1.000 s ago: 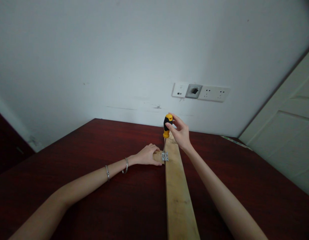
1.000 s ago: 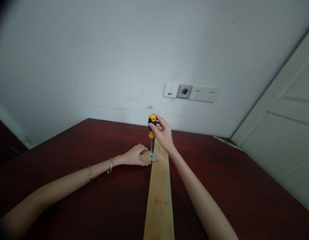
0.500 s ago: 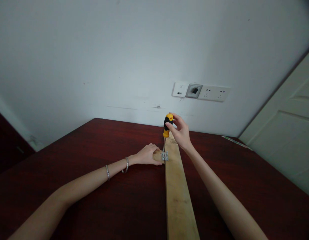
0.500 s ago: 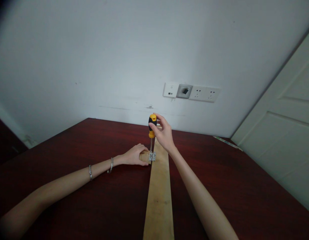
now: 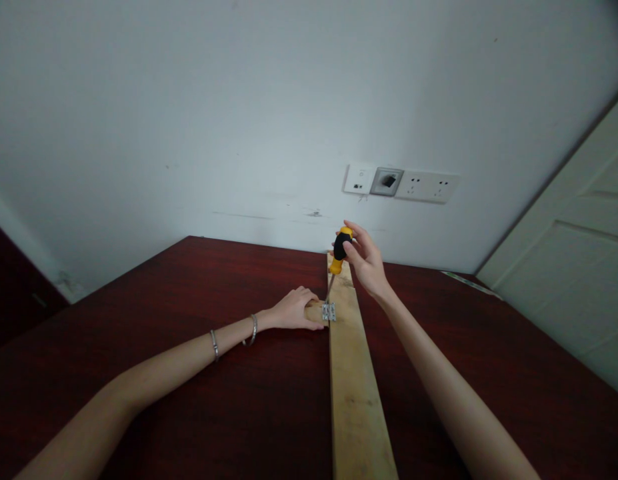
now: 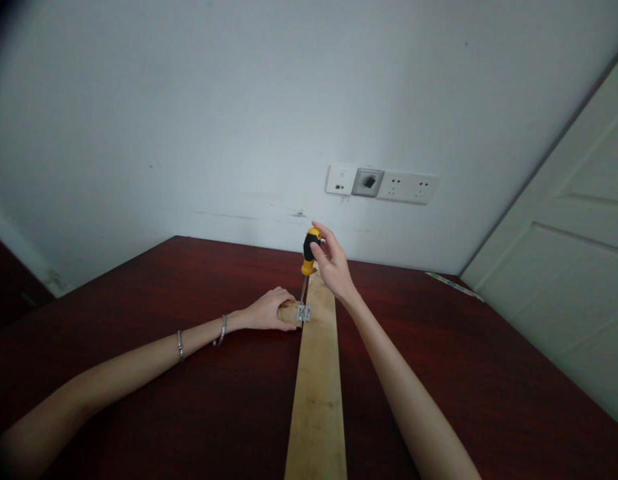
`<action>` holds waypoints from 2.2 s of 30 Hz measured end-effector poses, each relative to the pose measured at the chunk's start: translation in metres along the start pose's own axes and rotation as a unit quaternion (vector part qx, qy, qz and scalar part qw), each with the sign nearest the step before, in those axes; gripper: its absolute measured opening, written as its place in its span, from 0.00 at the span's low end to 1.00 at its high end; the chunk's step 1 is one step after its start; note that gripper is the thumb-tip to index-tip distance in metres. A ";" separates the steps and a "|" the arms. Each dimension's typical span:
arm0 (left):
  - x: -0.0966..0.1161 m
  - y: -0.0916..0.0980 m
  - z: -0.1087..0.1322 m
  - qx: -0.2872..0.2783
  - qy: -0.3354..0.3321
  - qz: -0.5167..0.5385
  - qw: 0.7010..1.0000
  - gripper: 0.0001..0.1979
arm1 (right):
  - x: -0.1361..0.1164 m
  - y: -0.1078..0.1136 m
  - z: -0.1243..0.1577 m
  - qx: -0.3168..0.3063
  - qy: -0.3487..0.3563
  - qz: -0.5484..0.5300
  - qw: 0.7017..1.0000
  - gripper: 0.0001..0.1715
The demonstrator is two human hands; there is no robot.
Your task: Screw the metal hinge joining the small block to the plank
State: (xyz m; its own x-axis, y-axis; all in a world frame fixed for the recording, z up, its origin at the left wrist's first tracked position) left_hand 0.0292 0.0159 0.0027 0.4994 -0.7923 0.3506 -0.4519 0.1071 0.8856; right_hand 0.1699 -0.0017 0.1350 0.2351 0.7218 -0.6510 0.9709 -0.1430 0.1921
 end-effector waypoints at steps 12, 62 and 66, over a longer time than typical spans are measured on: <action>0.003 0.003 0.001 0.006 0.000 0.000 1.000 0.28 | -0.006 0.001 -0.002 -0.031 -0.053 -0.098 0.993 0.23; -0.002 0.001 0.002 0.021 -0.009 0.058 0.998 0.29 | -0.038 0.016 -0.006 -0.027 0.016 0.073 0.997 0.14; -0.003 0.000 0.002 0.016 -0.012 0.056 0.998 0.29 | -0.032 0.016 -0.005 -0.071 -0.020 0.031 0.997 0.19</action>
State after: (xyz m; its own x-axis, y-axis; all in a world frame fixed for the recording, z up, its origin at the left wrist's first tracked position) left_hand 0.0262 0.0175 0.0011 0.4270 -0.7906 0.4388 -0.5277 0.1762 0.8309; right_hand 0.1775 -0.0234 0.1628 0.2995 0.6869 -0.6622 0.9385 -0.0871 0.3341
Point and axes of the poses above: each hand's wrist, its own z-axis away from the middle knuckle, its own y-axis out of the back of the hand, x = y × z, the point moved 7 cm from there along -z, towards the middle knuckle, and after that the axes turned 2 degrees about -z, right-handed, at the moved point
